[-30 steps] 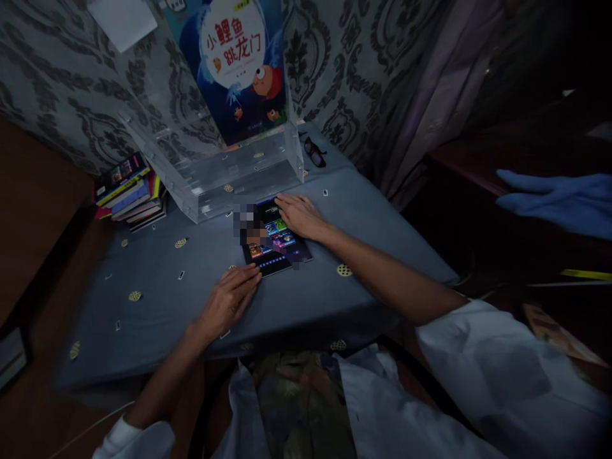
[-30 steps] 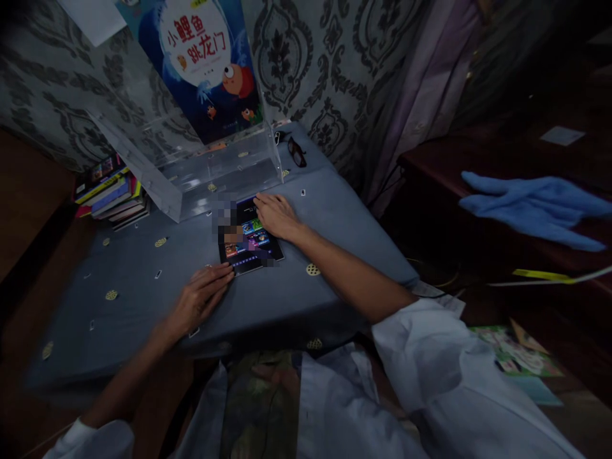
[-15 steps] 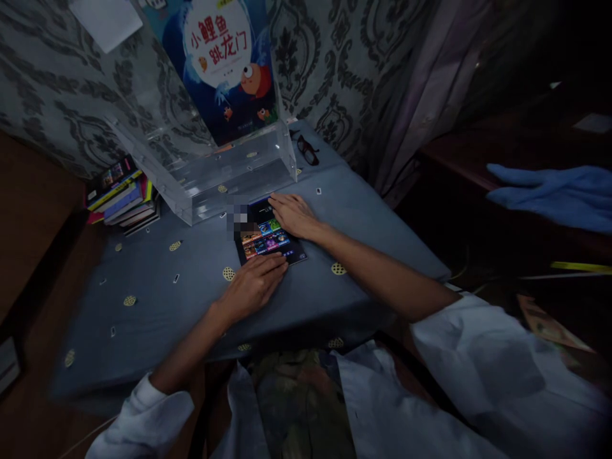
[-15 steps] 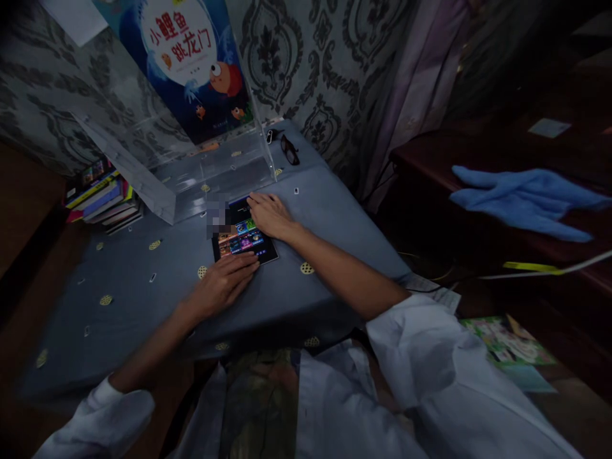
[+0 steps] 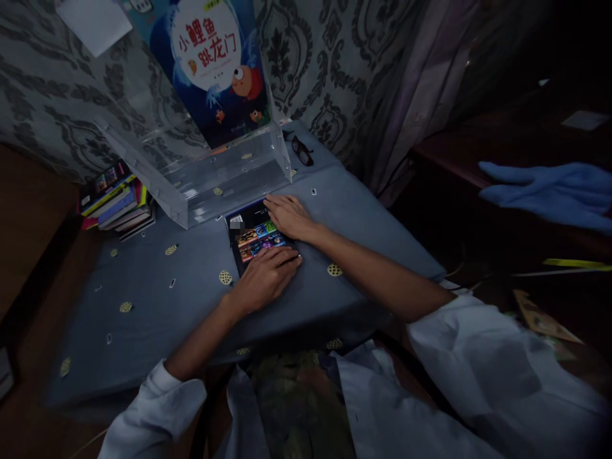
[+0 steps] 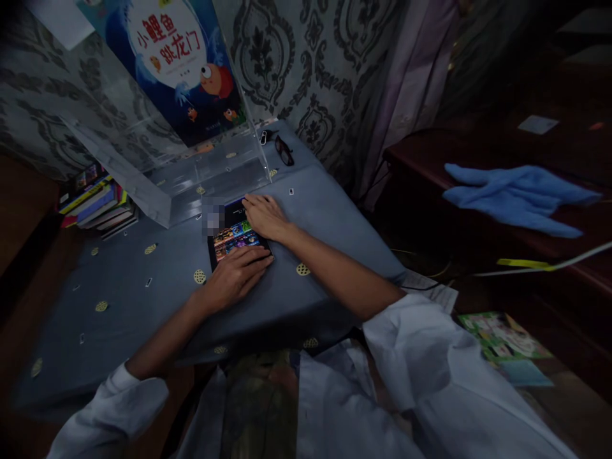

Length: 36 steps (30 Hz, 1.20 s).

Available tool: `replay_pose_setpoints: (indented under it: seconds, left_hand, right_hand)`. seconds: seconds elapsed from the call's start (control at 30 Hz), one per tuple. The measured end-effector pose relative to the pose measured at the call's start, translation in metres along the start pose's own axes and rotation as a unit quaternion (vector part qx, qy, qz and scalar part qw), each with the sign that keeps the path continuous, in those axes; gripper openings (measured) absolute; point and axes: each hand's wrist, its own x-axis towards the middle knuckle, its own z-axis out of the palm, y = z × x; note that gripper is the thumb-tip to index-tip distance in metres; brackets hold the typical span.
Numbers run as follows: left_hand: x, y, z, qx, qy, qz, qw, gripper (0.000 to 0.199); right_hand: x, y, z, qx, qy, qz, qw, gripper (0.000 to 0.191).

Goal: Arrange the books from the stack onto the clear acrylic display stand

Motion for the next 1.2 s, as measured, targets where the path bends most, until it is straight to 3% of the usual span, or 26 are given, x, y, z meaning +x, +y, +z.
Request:
replay_pose_setpoints:
  seconds: [0.13, 0.23, 0.4, 0.47, 0.53, 0.63, 0.73, 0.87, 1.0, 1.2]
  left_hand:
    - [-0.001, -0.005, -0.001, -0.045, 0.013, 0.011, 0.999, 0.032]
    - [-0.004, -0.024, -0.001, -0.068, 0.051, -0.006, 0.996, 0.030]
    - [-0.018, -0.084, 0.006, 0.029, 0.174, -0.210, 0.962, 0.033]
    - [-0.025, -0.104, 0.012, 0.059, 0.181, -0.269, 0.944, 0.038]
    - [-0.030, -0.115, 0.018, 0.073, 0.174, -0.288, 0.939, 0.042]
    - [-0.032, -0.118, 0.026, 0.082, 0.170, -0.289, 0.938, 0.043]
    - [-0.030, -0.115, 0.027, 0.080, 0.166, -0.290, 0.939, 0.044]
    - [-0.029, -0.113, 0.023, 0.073, 0.160, -0.279, 0.944, 0.047]
    - [-0.028, -0.112, 0.022, 0.086, 0.148, -0.284, 0.943, 0.047]
    - [-0.029, -0.112, 0.025, 0.078, 0.156, -0.305, 0.936, 0.047]
  right_hand:
    - [0.000, 0.000, -0.001, 0.011, -0.002, 0.008, 1.000, 0.045]
    - [0.000, 0.000, -0.001, 0.021, 0.002, 0.009, 1.000, 0.044]
    - [0.000, 0.001, -0.004, 0.012, -0.008, 0.013, 1.000, 0.043]
    - [-0.001, -0.001, -0.007, 0.005, -0.008, 0.012, 1.000, 0.043]
    - [-0.002, -0.005, -0.007, -0.001, 0.004, 0.000, 1.000, 0.041]
    - [0.001, -0.022, -0.001, 0.012, 0.007, -0.069, 0.998, 0.043]
    - [0.013, -0.046, 0.011, 0.062, -0.050, -0.141, 0.987, 0.051]
    - [0.033, -0.064, 0.027, 0.107, -0.087, -0.144, 0.980, 0.056]
    - [0.037, -0.058, 0.033, 0.108, -0.080, -0.134, 0.982, 0.053]
    - [0.026, -0.029, 0.026, 0.067, -0.056, -0.089, 0.992, 0.052]
